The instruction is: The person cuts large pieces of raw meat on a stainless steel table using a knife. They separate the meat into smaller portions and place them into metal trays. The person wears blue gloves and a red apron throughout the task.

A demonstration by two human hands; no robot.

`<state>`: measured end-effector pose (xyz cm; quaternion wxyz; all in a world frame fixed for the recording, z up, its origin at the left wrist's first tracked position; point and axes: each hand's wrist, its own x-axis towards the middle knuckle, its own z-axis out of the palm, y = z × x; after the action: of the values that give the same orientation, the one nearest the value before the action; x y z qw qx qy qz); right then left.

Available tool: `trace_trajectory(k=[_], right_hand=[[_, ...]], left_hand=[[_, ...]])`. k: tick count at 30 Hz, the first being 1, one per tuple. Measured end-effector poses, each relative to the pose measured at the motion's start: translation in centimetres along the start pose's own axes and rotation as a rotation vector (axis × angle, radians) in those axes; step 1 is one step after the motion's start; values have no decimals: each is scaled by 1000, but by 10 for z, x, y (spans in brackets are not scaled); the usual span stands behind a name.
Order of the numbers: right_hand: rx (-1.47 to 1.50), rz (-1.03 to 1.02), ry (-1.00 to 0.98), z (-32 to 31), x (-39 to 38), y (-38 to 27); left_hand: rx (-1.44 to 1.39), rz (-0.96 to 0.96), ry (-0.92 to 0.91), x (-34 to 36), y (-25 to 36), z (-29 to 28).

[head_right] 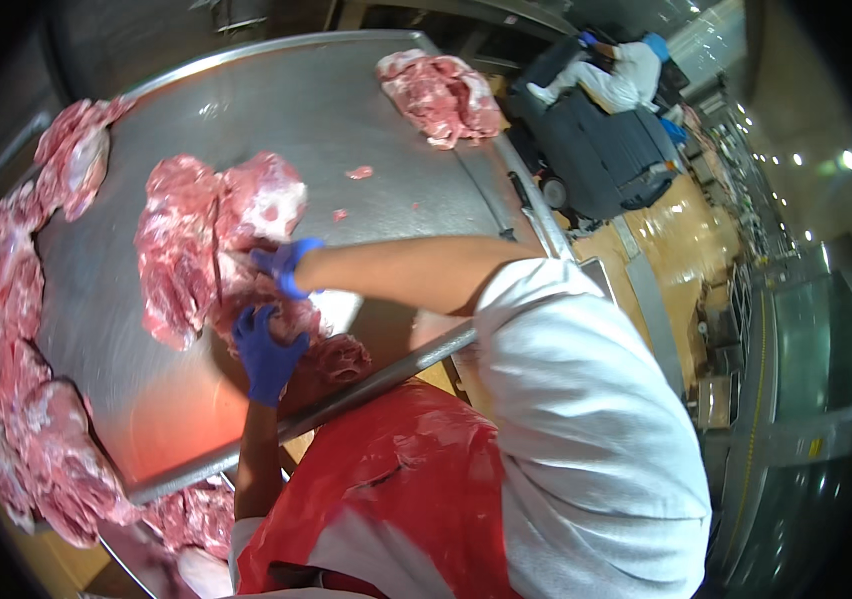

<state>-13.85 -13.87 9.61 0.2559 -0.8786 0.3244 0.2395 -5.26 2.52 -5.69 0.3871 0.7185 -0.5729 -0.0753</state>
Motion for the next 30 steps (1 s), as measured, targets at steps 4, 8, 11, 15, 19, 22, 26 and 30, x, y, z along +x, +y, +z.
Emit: trace_trajectory(k=[4, 8, 11, 15, 19, 22, 26, 30], right_hand=[[-106, 57, 73, 25, -16, 0], [-82, -113, 160, 44, -26, 26], [-1, -151, 206, 73, -10, 30], [-26, -107, 151, 80, -20, 45], [-35, -77, 183, 93, -5, 54], [-102, -171, 266, 98, -9, 72], [-325, -146, 224, 98, -7, 90], [-494, -172, 197, 82, -14, 102]], left_hand=[[1, 10, -16, 2, -1, -5], [-64, 93, 45, 5, -3, -8], [-2, 71, 10, 4, -4, -9], [-70, -55, -126, -3, -7, -20], [-89, -84, -83, 1, -8, -15], [-176, -63, -120, -1, -12, -15], [-101, 58, -144, 2, -12, -18], [-97, -4, -225, -5, -18, -28]])
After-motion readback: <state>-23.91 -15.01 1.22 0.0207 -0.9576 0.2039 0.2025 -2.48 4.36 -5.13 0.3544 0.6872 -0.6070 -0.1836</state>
